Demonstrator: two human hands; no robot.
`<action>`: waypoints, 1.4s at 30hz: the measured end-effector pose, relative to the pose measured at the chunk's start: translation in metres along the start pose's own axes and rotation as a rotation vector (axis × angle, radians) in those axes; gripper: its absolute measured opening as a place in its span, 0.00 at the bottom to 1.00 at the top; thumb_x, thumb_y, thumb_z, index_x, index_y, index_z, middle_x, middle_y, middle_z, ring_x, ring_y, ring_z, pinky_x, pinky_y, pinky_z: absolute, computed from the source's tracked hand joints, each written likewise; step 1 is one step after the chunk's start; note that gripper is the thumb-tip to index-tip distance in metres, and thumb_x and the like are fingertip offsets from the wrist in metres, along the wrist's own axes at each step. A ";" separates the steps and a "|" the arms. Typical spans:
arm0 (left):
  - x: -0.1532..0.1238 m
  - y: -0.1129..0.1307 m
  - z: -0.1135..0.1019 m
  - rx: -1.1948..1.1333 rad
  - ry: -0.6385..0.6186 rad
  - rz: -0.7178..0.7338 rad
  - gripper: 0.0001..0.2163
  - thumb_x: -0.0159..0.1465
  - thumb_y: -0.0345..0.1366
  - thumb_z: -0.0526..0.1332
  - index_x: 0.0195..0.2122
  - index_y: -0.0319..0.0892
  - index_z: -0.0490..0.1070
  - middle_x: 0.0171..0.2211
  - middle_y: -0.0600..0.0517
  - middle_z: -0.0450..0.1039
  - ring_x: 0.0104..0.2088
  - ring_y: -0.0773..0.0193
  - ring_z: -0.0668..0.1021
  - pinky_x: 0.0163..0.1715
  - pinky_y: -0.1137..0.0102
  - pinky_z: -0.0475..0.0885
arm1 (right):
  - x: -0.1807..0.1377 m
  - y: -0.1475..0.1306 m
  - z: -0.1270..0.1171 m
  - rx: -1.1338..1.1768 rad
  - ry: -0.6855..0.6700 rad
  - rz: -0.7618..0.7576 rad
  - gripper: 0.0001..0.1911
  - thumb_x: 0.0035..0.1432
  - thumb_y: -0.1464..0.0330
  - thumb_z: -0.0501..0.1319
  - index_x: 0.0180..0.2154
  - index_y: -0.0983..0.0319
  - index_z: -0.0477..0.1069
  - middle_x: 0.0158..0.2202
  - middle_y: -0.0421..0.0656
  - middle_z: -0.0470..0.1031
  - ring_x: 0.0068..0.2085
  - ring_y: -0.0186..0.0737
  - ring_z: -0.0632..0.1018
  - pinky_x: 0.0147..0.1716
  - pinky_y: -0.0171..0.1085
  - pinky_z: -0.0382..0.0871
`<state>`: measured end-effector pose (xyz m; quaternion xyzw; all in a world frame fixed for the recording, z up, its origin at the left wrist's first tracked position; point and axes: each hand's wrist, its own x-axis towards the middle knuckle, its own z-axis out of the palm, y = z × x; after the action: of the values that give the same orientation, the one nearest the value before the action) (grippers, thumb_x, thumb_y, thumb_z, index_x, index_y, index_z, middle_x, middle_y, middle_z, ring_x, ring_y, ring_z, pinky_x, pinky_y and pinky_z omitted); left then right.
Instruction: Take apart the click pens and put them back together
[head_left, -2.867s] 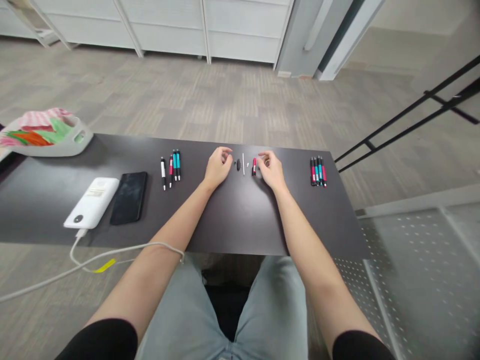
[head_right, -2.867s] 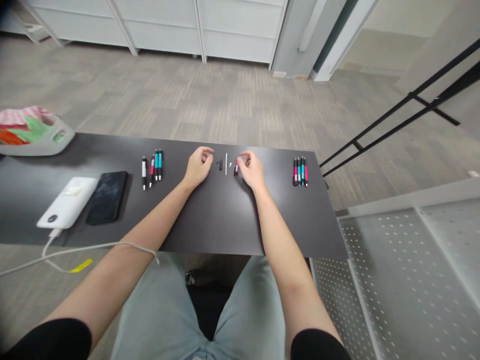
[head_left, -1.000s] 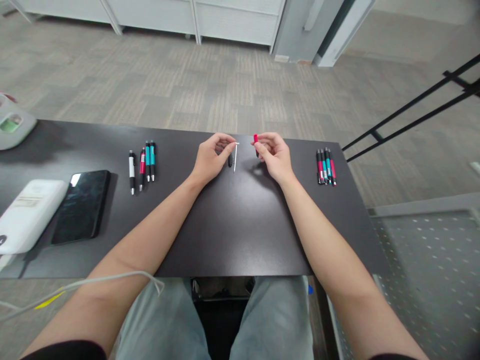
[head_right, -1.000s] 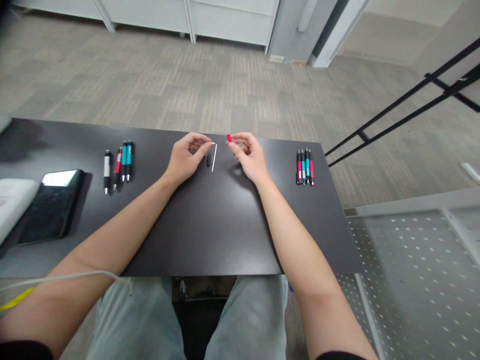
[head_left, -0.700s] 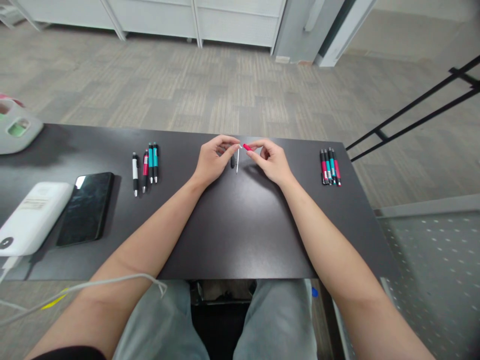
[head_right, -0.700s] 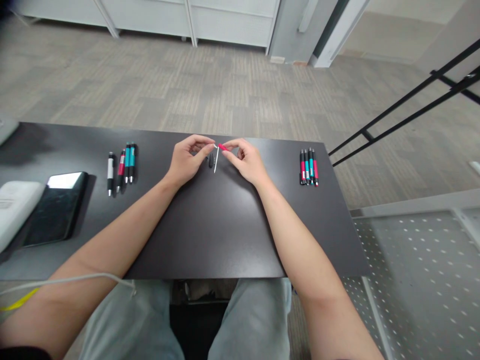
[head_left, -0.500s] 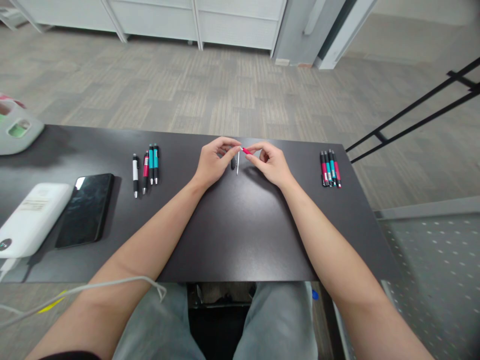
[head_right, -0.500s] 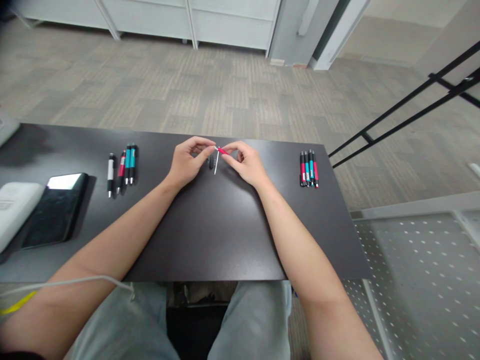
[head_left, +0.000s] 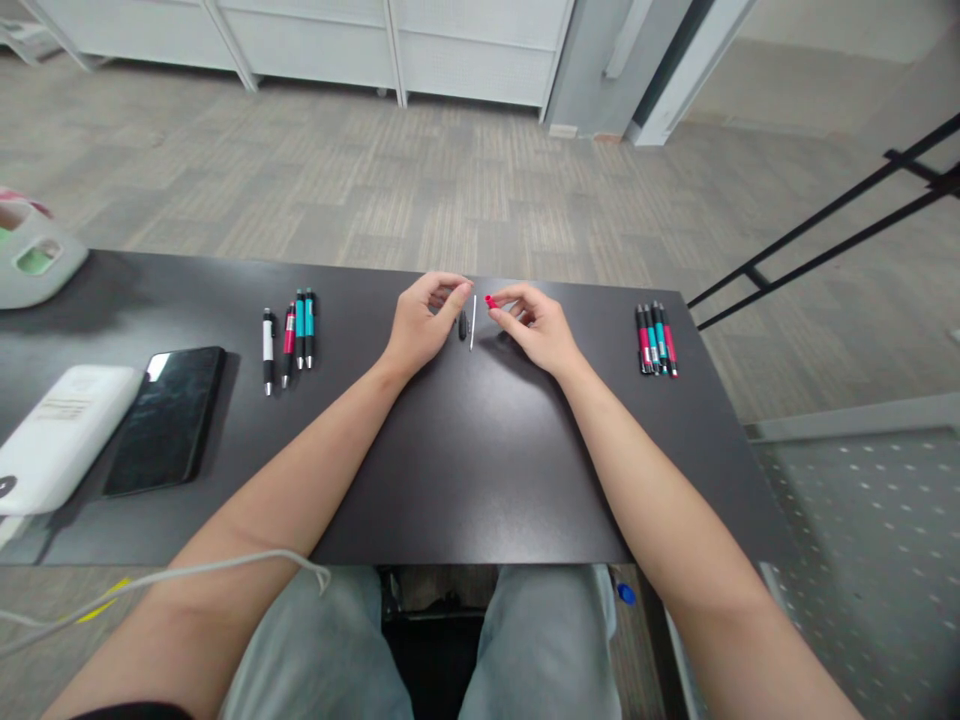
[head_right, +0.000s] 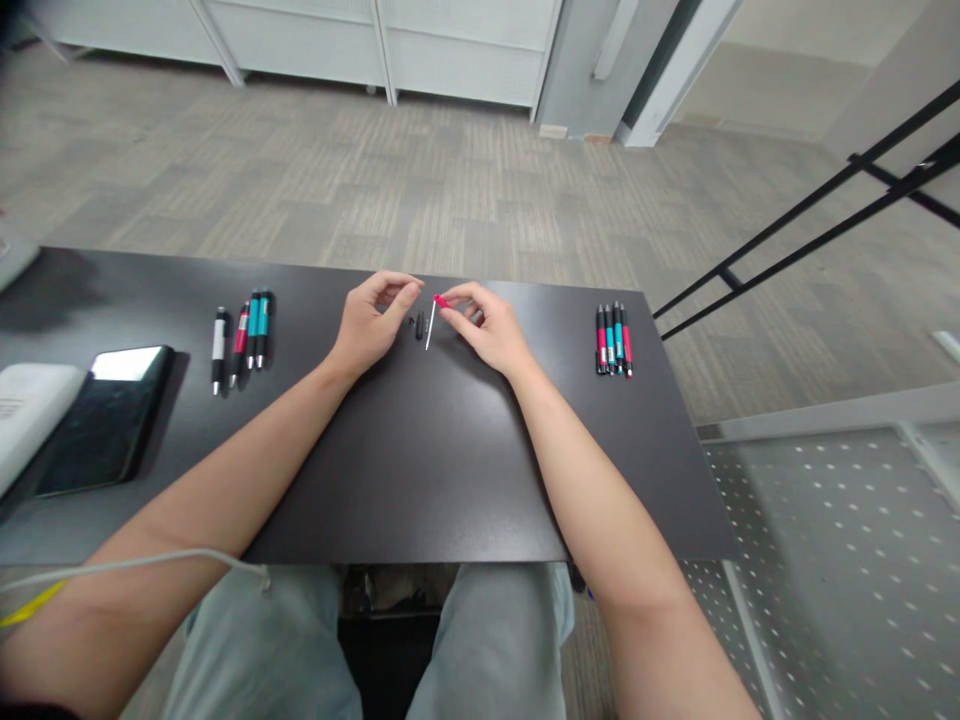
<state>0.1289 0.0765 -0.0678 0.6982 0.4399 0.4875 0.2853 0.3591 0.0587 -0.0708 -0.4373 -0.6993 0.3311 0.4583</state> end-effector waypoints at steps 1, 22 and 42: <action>0.000 -0.001 0.000 0.058 0.012 0.005 0.07 0.77 0.39 0.68 0.49 0.45 0.85 0.46 0.47 0.86 0.42 0.57 0.82 0.52 0.60 0.80 | 0.000 0.001 0.000 0.012 0.022 0.008 0.20 0.69 0.47 0.73 0.50 0.54 0.82 0.49 0.44 0.88 0.36 0.42 0.79 0.39 0.45 0.76; -0.019 0.021 0.005 0.580 -0.217 0.045 0.07 0.70 0.41 0.81 0.39 0.47 0.87 0.64 0.39 0.77 0.63 0.34 0.73 0.64 0.40 0.65 | 0.007 0.004 -0.003 0.145 0.263 0.104 0.41 0.60 0.26 0.71 0.53 0.50 0.72 0.43 0.43 0.83 0.29 0.41 0.73 0.32 0.48 0.76; -0.016 0.023 0.000 0.418 -0.216 0.021 0.05 0.79 0.34 0.69 0.43 0.47 0.79 0.53 0.47 0.86 0.58 0.45 0.79 0.64 0.44 0.60 | 0.010 0.016 -0.007 0.067 0.309 0.137 0.40 0.64 0.24 0.65 0.54 0.50 0.71 0.43 0.44 0.78 0.32 0.43 0.74 0.30 0.44 0.73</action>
<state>0.1348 0.0514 -0.0558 0.7946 0.4909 0.3113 0.1751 0.3688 0.0743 -0.0786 -0.5139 -0.5778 0.3136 0.5511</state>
